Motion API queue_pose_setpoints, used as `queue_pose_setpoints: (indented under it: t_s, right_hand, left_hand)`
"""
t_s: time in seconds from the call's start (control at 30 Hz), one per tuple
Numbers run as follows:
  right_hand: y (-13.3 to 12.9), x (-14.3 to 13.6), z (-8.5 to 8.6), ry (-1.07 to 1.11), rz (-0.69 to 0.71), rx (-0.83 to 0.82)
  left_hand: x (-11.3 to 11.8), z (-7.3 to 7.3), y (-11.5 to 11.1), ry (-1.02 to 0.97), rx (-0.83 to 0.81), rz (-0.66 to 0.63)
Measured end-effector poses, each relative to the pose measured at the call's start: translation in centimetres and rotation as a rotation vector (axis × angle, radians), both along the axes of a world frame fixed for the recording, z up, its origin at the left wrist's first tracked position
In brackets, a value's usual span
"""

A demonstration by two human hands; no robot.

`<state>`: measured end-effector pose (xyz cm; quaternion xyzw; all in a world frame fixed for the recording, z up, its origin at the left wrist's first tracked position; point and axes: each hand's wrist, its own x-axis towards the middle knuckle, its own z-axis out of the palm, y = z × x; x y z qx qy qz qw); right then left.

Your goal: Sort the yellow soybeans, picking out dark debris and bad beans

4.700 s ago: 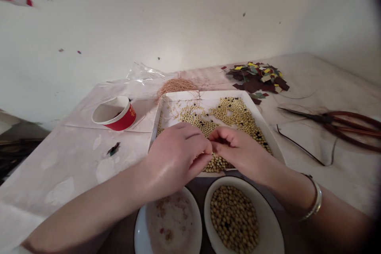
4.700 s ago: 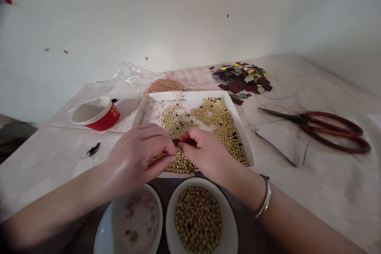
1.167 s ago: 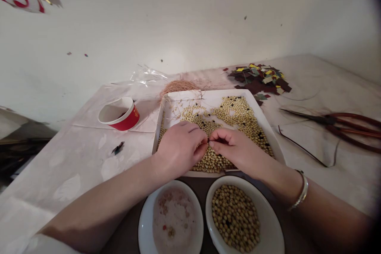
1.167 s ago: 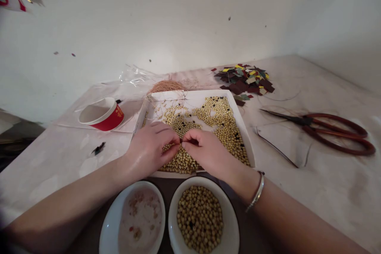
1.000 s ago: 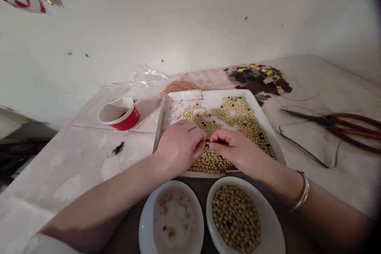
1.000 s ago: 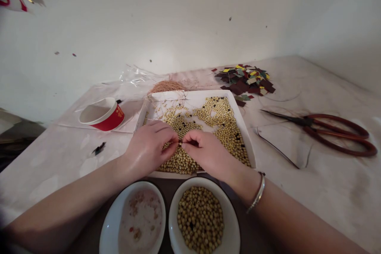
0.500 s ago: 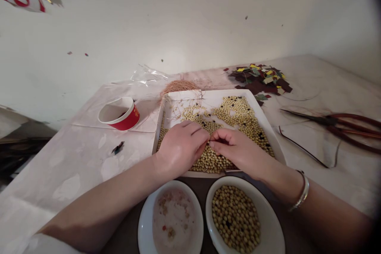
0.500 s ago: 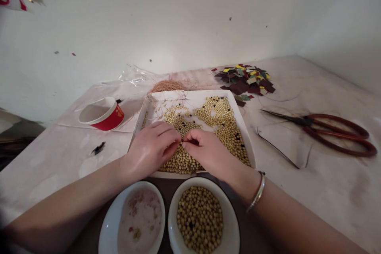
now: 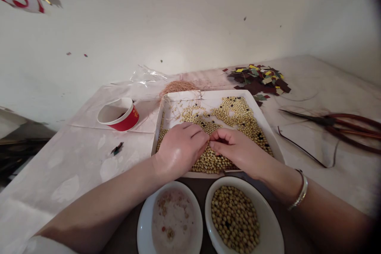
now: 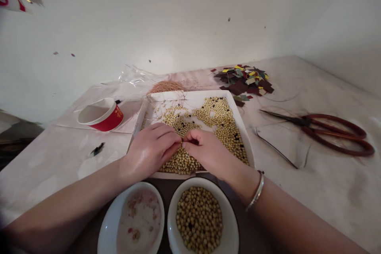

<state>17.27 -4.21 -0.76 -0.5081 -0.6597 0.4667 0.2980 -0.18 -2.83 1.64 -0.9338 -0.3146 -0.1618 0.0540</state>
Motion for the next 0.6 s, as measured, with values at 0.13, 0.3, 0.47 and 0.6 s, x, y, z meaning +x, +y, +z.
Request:
queue_pose_setpoints:
  t_s: [0.13,0.3,0.47,0.6]
  right_hand:
    - [0.0,-0.05,-0.02,0.008,-0.001,0.006]
    - [-0.05,-0.06,0.03,0.006,-0.002,0.018]
    - [-0.03,-0.11,0.11,0.01,-0.008,0.002]
    - [0.02,-0.1,0.03,0.015,0.005,0.014]
  left_hand:
    - [0.0,-0.01,0.04,-0.017,-0.006,0.006]
    - [0.04,-0.01,-0.02,-0.063,-0.005,0.005]
    - [0.04,0.07,-0.05,-0.059,-0.01,0.003]
    - [0.0,0.08,-0.03,-0.059,-0.01,-0.003]
